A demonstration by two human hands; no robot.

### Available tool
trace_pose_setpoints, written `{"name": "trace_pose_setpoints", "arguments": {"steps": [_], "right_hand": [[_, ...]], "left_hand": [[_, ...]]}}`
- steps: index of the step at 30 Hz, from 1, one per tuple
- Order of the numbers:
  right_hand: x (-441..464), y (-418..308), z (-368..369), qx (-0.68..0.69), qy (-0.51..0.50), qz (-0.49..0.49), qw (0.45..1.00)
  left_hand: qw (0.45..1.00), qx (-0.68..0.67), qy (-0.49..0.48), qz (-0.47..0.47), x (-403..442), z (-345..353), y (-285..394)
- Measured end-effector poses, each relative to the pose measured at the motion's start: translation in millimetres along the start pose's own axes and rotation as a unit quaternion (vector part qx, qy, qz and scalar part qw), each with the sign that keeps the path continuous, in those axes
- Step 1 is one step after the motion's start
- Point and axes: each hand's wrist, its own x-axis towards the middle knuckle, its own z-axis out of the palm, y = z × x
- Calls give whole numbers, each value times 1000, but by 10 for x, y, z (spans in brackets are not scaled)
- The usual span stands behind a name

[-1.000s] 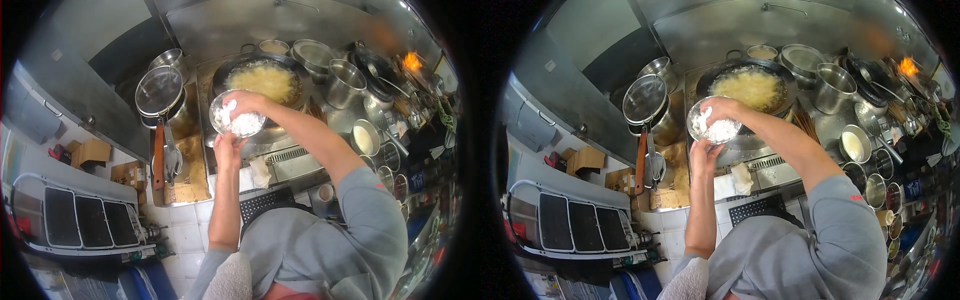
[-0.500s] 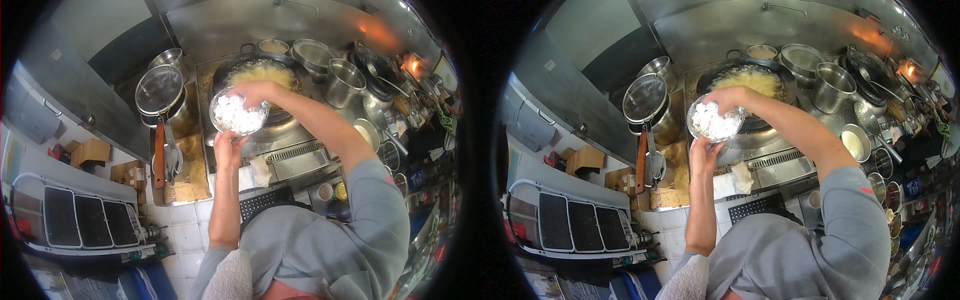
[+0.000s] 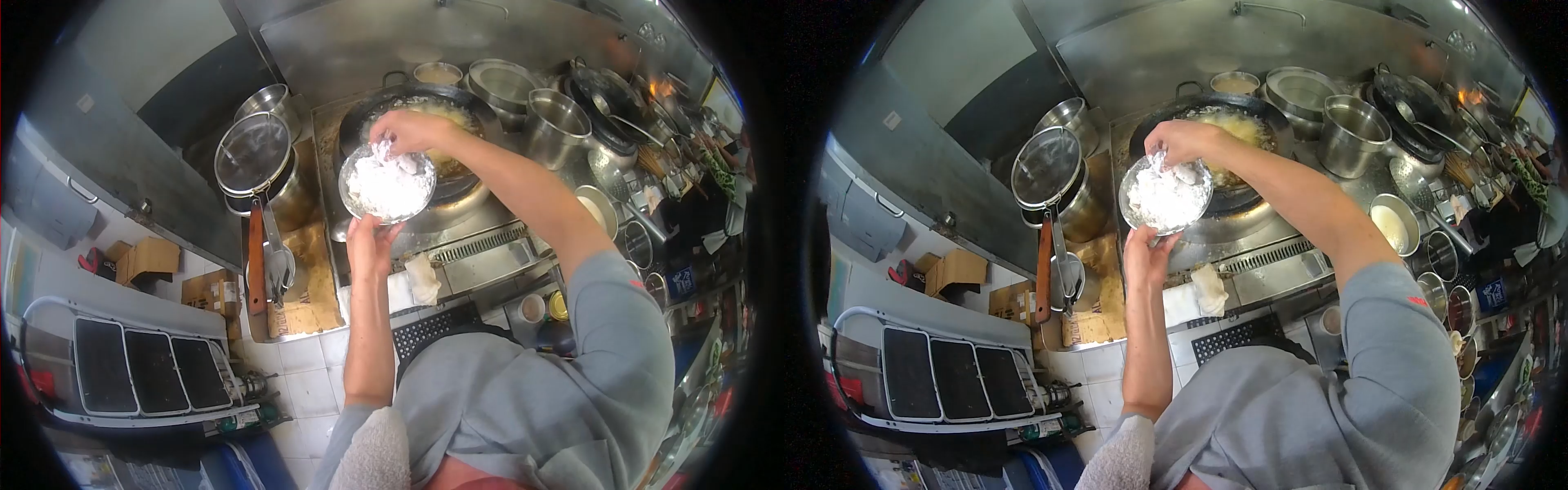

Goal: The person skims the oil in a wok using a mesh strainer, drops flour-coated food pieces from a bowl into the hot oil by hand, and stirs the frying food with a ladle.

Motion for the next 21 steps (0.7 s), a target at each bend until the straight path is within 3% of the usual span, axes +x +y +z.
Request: {"name": "trace_pose_setpoints", "arguments": {"steps": [2, 6, 11, 14, 17, 21], "right_hand": [[-69, -15, 61, -24, 48, -57, 997], [-154, -98, -158, -45, 58, -6, 997], [-267, -143, 21, -73, -12, 3, 997], [-264, -169, -94, -118, 24, -21, 993], [-239, -211, -260, -39, 59, 44, 997], [-218, -103, -219, -77, 22, 10, 997]], "left_hand": [[1000, -1, -1, -3, 17, 17, 24], [1000, -19, -5, -7, 16, 18, 37], [999, -46, 3, -17, 145, -15, -12], [999, -44, -3, -12, 123, 48, 21], [999, -37, -4, -15, 82, 85, 56], [999, -32, 0, -19, 105, 84, 17]]}}
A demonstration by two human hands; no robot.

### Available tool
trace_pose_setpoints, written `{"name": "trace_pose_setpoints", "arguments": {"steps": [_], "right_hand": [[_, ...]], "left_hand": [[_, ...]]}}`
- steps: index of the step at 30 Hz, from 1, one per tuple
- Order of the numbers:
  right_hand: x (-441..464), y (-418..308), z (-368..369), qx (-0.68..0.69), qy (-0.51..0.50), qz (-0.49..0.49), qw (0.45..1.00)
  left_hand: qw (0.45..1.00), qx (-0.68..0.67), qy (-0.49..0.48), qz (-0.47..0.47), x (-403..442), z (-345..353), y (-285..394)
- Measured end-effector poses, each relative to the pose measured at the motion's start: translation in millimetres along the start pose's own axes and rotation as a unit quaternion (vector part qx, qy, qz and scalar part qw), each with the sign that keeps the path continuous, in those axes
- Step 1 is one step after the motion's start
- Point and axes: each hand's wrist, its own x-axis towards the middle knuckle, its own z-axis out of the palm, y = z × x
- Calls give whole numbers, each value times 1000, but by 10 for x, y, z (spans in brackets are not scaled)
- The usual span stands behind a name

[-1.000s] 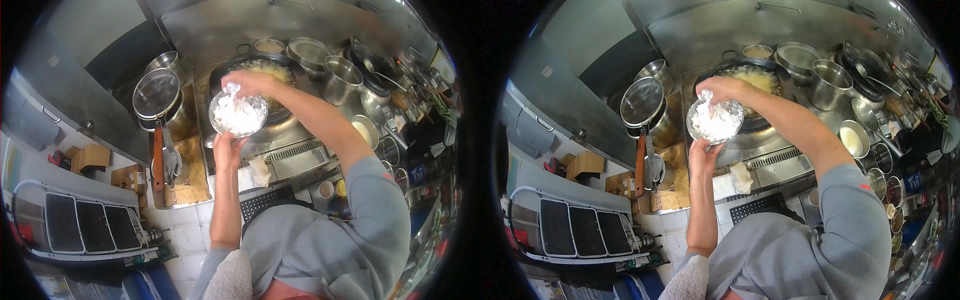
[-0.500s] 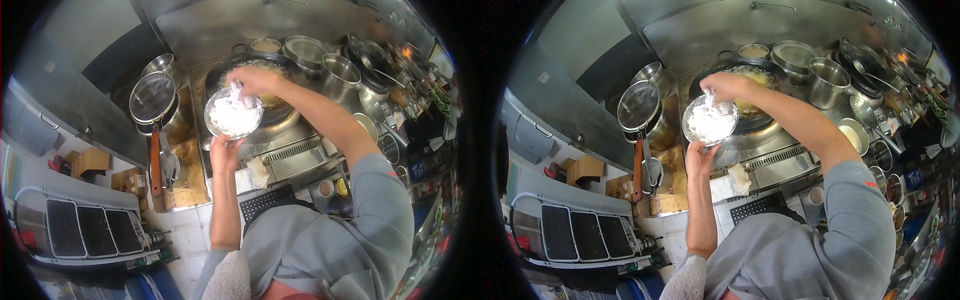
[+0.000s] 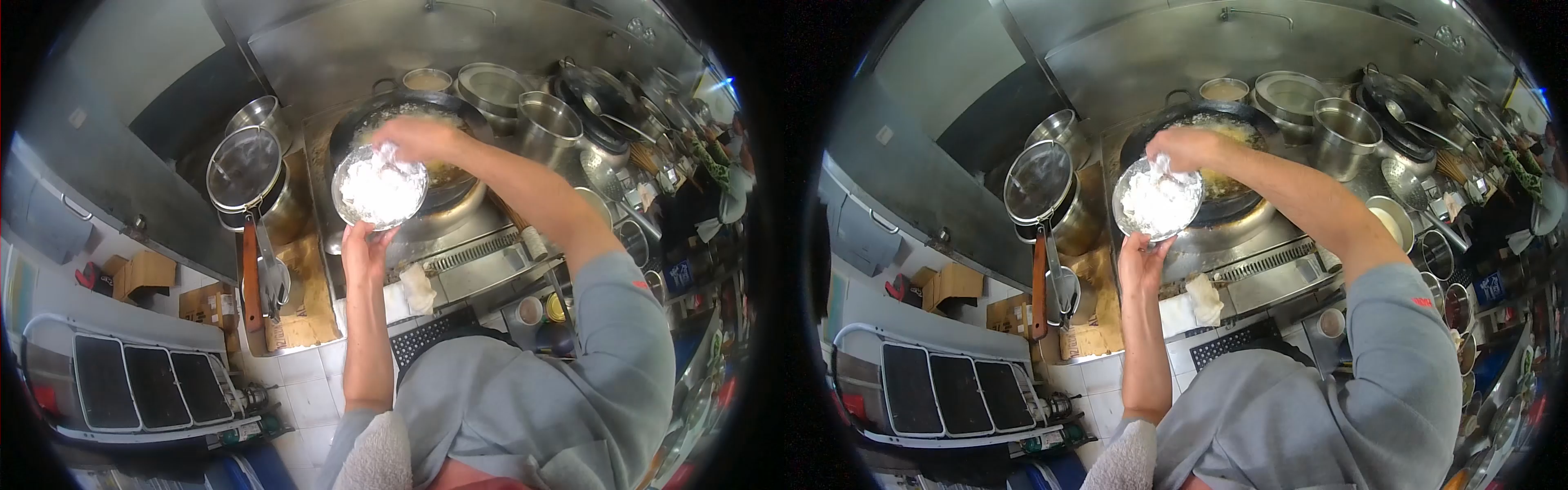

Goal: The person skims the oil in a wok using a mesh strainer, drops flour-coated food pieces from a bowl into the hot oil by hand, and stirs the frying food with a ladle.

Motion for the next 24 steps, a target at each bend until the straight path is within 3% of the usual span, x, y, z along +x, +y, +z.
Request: {"name": "trace_pose_setpoints", "arguments": {"steps": [5, 8, 11, 15, 18, 19, 22, 24], "right_hand": [[50, 258, -322, 79, 136, -13, 988], [-82, 474, -551, 57, 234, 36, 970], [-181, 1109, -92, -10, 209, 42, 977], [-408, 1380, 802, -98, 93, 182, 974], [-454, 1379, 791, -208, 64, 238, 947], [-447, 1330, 687, -236, 128, 268, 925], [-308, 888, 89, -229, 205, 179, 935], [-237, 431, -140, -72, 209, 53, 974]], "left_hand": [[1000, -11, -8, 0, 43, -46, -55], [1000, -12, 0, 4, 17, -119, -52], [1000, 2, 16, 14, -71, -232, -14], [1000, -10, 20, 22, -175, -340, 49], [999, 11, 27, 33, -275, -357, 115], [999, 20, 23, 36, -306, -360, 128], [999, 23, 7, 30, -372, -346, 152], [999, 31, 9, 26, -397, -321, 133]]}}
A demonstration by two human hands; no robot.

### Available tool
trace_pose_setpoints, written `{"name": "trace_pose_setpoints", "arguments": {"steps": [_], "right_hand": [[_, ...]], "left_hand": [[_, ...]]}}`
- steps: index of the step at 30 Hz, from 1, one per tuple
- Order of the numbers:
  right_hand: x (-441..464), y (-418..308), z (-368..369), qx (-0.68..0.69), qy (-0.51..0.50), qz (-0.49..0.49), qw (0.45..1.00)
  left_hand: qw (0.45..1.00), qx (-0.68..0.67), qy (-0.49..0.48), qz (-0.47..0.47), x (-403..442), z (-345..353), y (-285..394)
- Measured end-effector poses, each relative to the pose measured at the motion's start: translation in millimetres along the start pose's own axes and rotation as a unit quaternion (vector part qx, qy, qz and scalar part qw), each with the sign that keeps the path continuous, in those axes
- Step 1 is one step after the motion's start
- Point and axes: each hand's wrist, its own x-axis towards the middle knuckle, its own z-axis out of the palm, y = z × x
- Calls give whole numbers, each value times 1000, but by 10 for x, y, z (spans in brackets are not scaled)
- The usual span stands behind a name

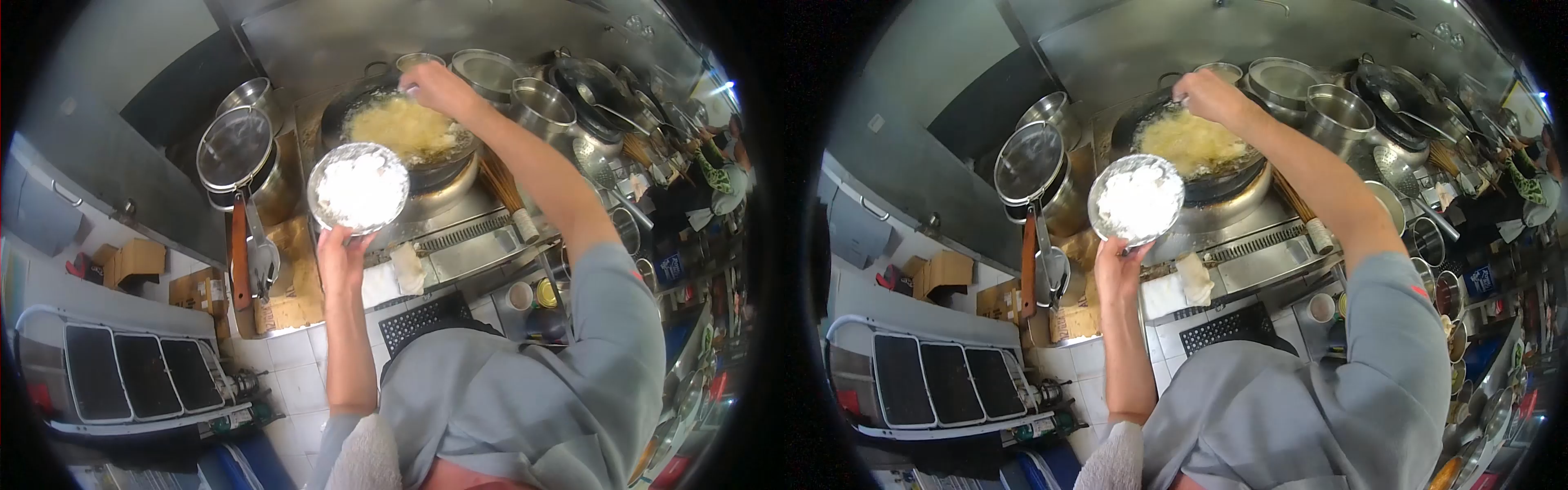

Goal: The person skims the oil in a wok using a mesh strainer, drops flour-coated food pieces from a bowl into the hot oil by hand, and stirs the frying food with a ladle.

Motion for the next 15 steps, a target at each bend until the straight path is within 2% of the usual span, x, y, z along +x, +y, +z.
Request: {"name": "trace_pose_setpoints", "arguments": {"steps": [1, 4, 7, 8, 11, 12, 15], "right_hand": [[31, -208, -72, 90, 2, -44, 995], [-177, -930, -121, 62, -146, -75, 985], [-216, -939, 155, -94, -257, -76, 959], [-211, -843, 146, -38, -228, -94, 968], [1, -589, 49, 66, -182, -49, 980], [16, -564, 56, 61, -151, -44, 986], [131, -440, 57, 34, -166, 15, 985]], "left_hand": [[1000, 5, -3, -1, -2, 28, -2], [1000, -11, -14, -10, -77, 134, -9], [999, -7, -28, -17, -75, 143, -52], [999, -3, -29, -21, -50, 131, -75], [999, -5, -33, -32, 1, 166, -60], [999, -10, -33, -37, 5, 181, -77], [999, 12, -27, -45, 145, 90, -130]]}}
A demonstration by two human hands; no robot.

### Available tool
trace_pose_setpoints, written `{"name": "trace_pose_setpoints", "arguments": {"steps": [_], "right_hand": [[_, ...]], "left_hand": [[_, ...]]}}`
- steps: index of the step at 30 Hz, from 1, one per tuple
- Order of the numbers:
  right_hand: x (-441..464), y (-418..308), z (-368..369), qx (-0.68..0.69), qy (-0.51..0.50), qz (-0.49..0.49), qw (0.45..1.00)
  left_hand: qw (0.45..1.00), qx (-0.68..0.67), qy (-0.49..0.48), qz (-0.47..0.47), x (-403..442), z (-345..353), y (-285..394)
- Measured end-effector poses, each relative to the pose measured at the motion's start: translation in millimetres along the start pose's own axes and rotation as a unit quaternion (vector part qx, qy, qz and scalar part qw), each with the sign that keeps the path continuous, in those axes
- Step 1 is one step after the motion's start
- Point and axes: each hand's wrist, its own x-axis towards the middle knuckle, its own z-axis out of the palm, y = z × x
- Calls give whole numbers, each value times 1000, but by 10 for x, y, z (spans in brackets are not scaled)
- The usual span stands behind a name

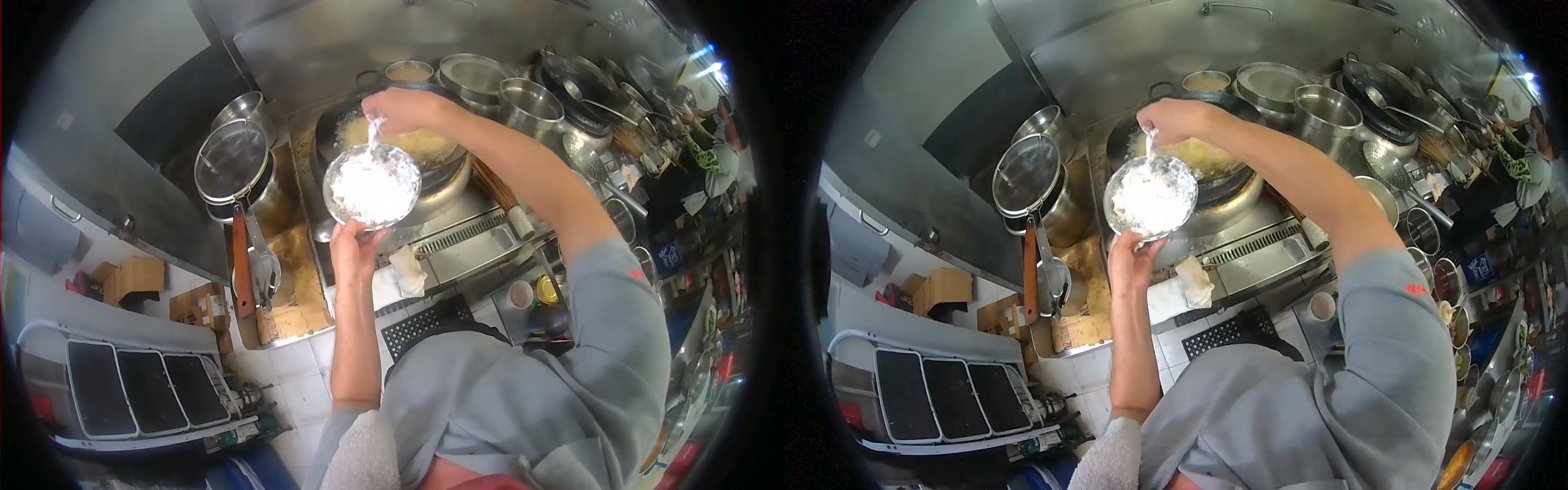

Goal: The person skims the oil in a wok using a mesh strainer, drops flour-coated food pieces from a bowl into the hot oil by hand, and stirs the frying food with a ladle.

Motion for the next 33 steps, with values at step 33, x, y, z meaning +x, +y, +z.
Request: {"name": "trace_pose_setpoints", "arguments": {"steps": [33], "right_hand": [[-298, -249, 288, -74, -107, -40, 991]], "left_hand": [[999, 32, -23, 0, -80, 271, -156]]}}
